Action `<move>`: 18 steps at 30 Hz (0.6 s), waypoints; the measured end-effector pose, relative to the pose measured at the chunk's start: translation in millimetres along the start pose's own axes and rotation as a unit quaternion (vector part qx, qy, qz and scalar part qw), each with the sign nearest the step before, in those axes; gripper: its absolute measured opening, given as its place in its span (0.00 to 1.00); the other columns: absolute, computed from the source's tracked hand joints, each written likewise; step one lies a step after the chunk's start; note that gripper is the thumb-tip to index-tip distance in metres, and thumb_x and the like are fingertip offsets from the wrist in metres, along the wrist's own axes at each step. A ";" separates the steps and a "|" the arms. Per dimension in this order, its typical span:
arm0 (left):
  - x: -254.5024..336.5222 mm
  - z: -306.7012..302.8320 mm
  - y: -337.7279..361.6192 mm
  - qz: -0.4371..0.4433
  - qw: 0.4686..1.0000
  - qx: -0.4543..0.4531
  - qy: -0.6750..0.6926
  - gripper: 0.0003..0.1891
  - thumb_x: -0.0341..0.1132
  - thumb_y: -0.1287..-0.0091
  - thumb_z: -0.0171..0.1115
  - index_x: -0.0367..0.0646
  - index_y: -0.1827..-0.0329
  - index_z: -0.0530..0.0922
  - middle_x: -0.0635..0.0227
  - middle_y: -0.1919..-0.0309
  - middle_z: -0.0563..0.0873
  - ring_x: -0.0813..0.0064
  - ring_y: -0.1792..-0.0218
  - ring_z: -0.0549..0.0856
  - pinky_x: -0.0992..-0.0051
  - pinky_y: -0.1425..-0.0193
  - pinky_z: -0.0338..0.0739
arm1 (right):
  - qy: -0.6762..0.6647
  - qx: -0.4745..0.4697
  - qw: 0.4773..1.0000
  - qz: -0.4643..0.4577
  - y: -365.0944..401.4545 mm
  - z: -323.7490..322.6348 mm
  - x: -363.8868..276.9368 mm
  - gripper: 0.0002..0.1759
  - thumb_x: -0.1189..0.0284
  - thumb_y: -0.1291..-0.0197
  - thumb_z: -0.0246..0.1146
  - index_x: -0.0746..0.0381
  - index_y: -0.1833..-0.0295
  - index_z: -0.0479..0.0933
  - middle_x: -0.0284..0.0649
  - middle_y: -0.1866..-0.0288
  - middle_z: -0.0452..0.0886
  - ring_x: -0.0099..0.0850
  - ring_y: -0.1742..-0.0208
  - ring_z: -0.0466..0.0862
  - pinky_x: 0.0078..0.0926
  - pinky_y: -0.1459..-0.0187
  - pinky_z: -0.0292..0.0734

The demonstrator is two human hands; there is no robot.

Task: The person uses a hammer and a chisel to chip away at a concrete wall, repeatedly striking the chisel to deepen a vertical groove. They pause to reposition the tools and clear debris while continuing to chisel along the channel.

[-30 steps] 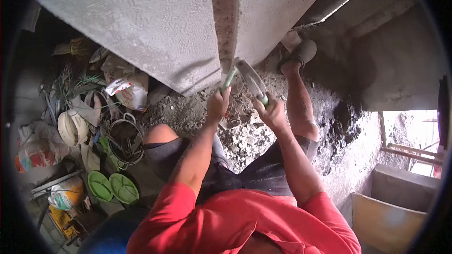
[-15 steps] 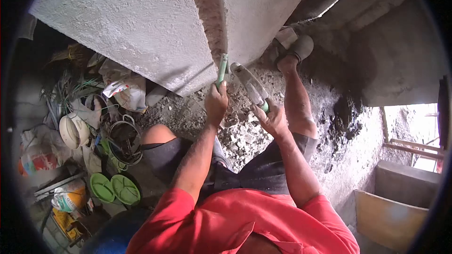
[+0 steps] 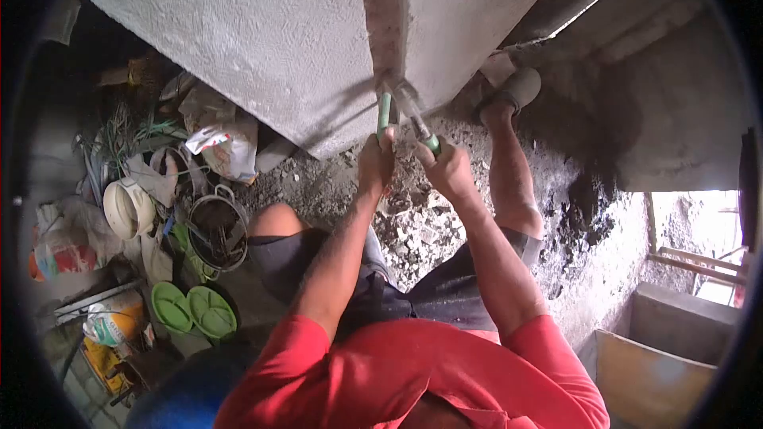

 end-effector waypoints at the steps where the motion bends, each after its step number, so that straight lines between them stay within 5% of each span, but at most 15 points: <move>1: -8.3 2.5 -0.9 0.018 1.000 0.004 -0.013 0.30 0.57 0.22 0.47 0.32 0.57 0.78 0.45 0.74 0.84 0.43 0.71 0.85 0.51 0.65 0.75 | -0.001 -0.005 1.000 0.003 6.1 -10.9 -16.4 0.21 0.59 0.32 0.65 0.71 0.55 0.78 0.53 0.71 0.83 0.39 0.71 0.85 0.36 0.67 0.79; 3: -7.1 7.4 1.5 0.024 0.999 0.022 0.036 0.31 0.58 0.22 0.48 0.31 0.56 0.79 0.47 0.75 0.84 0.46 0.74 0.84 0.54 0.69 0.75 | -0.149 0.044 0.988 -0.023 16.4 -24.7 -35.0 0.29 0.51 0.37 0.68 0.68 0.47 0.79 0.57 0.64 0.84 0.52 0.64 0.87 0.44 0.60 0.81; 7: -17.7 18.7 -3.3 0.018 0.989 0.020 0.148 0.29 0.55 0.22 0.50 0.30 0.58 0.80 0.50 0.76 0.83 0.57 0.76 0.83 0.59 0.70 0.75 | -0.107 0.138 0.976 -0.130 0.3 21.1 19.9 0.25 0.55 0.37 0.68 0.68 0.49 0.78 0.57 0.67 0.83 0.51 0.64 0.87 0.44 0.59 0.81; 9: 5.9 -2.0 0.7 0.016 1.000 -0.008 -0.003 0.28 0.53 0.21 0.49 0.30 0.59 0.80 0.50 0.78 0.82 0.57 0.77 0.82 0.59 0.71 0.75 | 0.073 -0.039 0.991 0.104 -21.8 12.6 16.5 0.27 0.48 0.35 0.63 0.64 0.50 0.81 0.57 0.70 0.83 0.51 0.63 0.87 0.48 0.58 0.81; 10: 20.0 -11.3 13.2 -0.216 0.968 -0.124 0.018 0.28 0.53 0.22 0.47 0.31 0.58 0.79 0.44 0.72 0.85 0.49 0.70 0.86 0.56 0.66 0.78 | 0.089 -0.072 0.989 0.093 -18.9 24.0 41.3 0.29 0.46 0.35 0.61 0.64 0.52 0.82 0.57 0.68 0.84 0.51 0.62 0.88 0.48 0.57 0.82; 12: -99.2 28.9 5.9 -0.132 0.985 -0.109 0.008 0.30 0.55 0.23 0.46 0.30 0.56 0.80 0.39 0.65 0.86 0.42 0.61 0.87 0.52 0.58 0.79 | 0.096 -0.108 0.983 0.114 -12.3 31.2 57.3 0.31 0.44 0.35 0.60 0.64 0.54 0.83 0.57 0.66 0.85 0.53 0.60 0.87 0.49 0.55 0.81; 13: -124.5 38.8 20.9 -0.051 0.997 -0.012 -0.054 0.32 0.57 0.25 0.46 0.32 0.55 0.83 0.37 0.62 0.86 0.39 0.56 0.87 0.49 0.52 0.78 | 0.095 -0.128 0.977 0.144 9.5 35.2 57.7 0.31 0.44 0.36 0.60 0.65 0.55 0.83 0.57 0.65 0.86 0.55 0.59 0.87 0.49 0.55 0.81; 15: -133.2 42.6 48.7 -0.171 0.983 -0.067 -0.006 0.33 0.58 0.25 0.47 0.31 0.60 0.84 0.36 0.63 0.86 0.37 0.55 0.86 0.49 0.51 0.77 | 0.110 -0.081 0.983 0.120 47.8 42.4 67.4 0.29 0.46 0.33 0.60 0.65 0.55 0.83 0.54 0.68 0.86 0.50 0.63 0.88 0.46 0.58 0.81; 18: -150.3 58.7 48.1 -0.160 0.978 -0.113 -0.074 0.32 0.58 0.26 0.51 0.31 0.68 0.81 0.41 0.67 0.87 0.45 0.62 0.88 0.51 0.59 0.79 | -0.049 -0.007 0.995 0.089 61.9 24.3 61.8 0.29 0.47 0.31 0.61 0.68 0.57 0.81 0.50 0.75 0.82 0.37 0.70 0.85 0.39 0.65 0.77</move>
Point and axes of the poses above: each hand's wrist, its own y-axis away from the middle knuckle, its own z-axis out of the palm, x = y × z, the point moved 1 cm from there along -y, towards the middle knuckle
